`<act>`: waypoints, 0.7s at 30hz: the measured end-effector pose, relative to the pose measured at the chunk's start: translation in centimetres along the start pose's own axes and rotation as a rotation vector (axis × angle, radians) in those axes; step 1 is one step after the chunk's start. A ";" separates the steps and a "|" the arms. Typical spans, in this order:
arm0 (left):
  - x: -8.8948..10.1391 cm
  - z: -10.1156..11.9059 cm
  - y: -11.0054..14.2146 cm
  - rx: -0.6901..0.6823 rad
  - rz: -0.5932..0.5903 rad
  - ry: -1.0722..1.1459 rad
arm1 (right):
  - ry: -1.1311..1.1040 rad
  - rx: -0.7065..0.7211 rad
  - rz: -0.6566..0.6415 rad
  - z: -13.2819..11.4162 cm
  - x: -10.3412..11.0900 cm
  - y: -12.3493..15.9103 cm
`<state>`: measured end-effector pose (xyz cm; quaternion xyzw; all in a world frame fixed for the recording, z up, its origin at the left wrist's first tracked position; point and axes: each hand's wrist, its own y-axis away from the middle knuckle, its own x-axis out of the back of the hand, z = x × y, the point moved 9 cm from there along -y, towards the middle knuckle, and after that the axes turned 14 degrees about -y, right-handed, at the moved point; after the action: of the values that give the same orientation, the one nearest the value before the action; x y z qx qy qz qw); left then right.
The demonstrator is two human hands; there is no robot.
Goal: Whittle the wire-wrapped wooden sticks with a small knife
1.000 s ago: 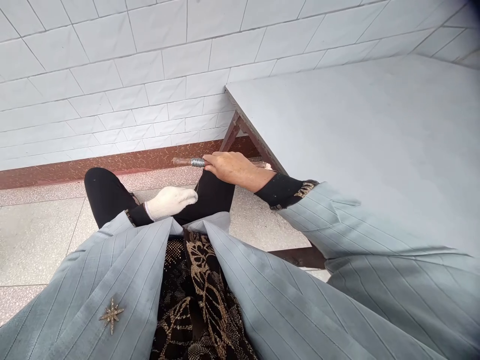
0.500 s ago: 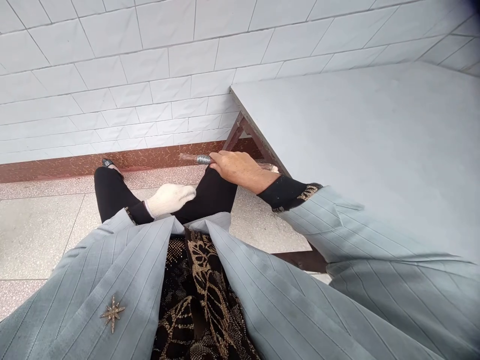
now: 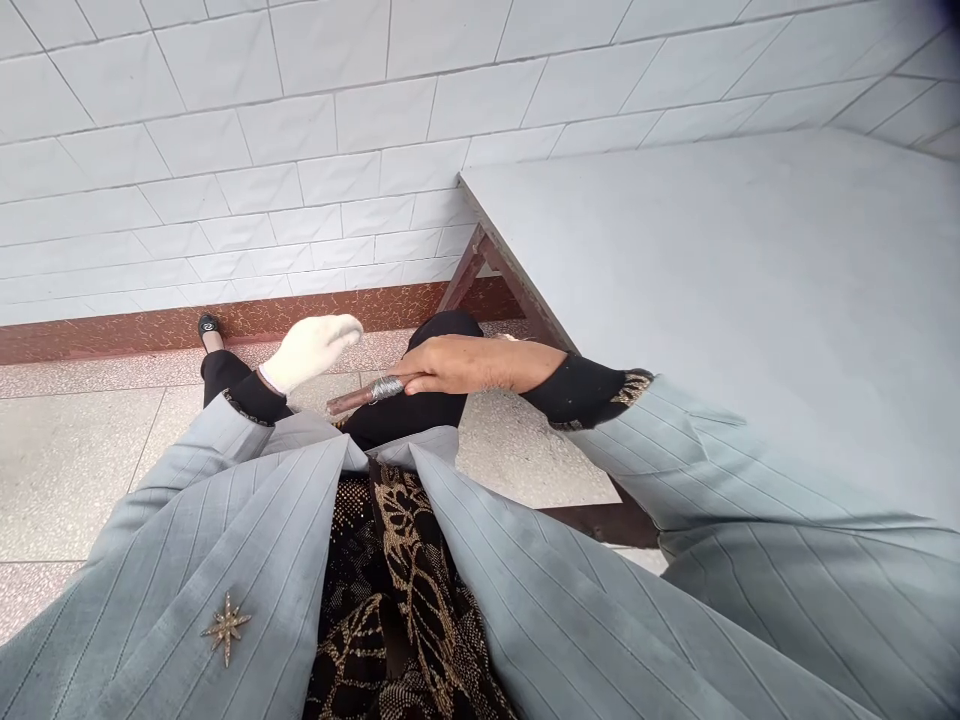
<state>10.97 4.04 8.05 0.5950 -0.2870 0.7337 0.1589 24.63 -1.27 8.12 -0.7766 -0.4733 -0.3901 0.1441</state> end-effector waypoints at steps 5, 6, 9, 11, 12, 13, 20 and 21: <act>-4.0 2.0 1.8 -0.027 -0.188 0.351 | -0.166 0.042 0.451 -2.1 4.7 0.9; -4.5 3.4 2.3 -0.096 -0.236 0.399 | -0.175 0.016 0.548 -1.6 5.5 1.3; -4.9 5.4 3.2 -0.153 -0.308 0.397 | -0.155 -0.065 0.704 0.2 6.4 1.9; -4.7 5.5 3.3 -0.140 -0.307 0.323 | -0.112 -0.120 0.728 1.4 6.5 2.0; -4.6 5.4 3.4 -0.136 -0.298 0.267 | -0.087 -0.152 0.727 1.9 6.5 1.9; -4.5 5.2 3.4 -0.136 -0.284 0.196 | -0.056 -0.186 0.715 2.3 6.4 1.9; -2.7 6.5 3.9 -0.338 -0.088 -0.265 | 0.226 -0.406 0.425 4.3 4.0 0.7; -2.1 6.5 3.8 -0.340 -0.057 -0.307 | 0.246 -0.404 0.369 4.4 3.4 0.5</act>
<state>14.33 -2.69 5.96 0.6724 -0.4103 0.5707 0.2320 27.97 3.20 7.89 -0.8095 -0.2158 -0.5346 0.1113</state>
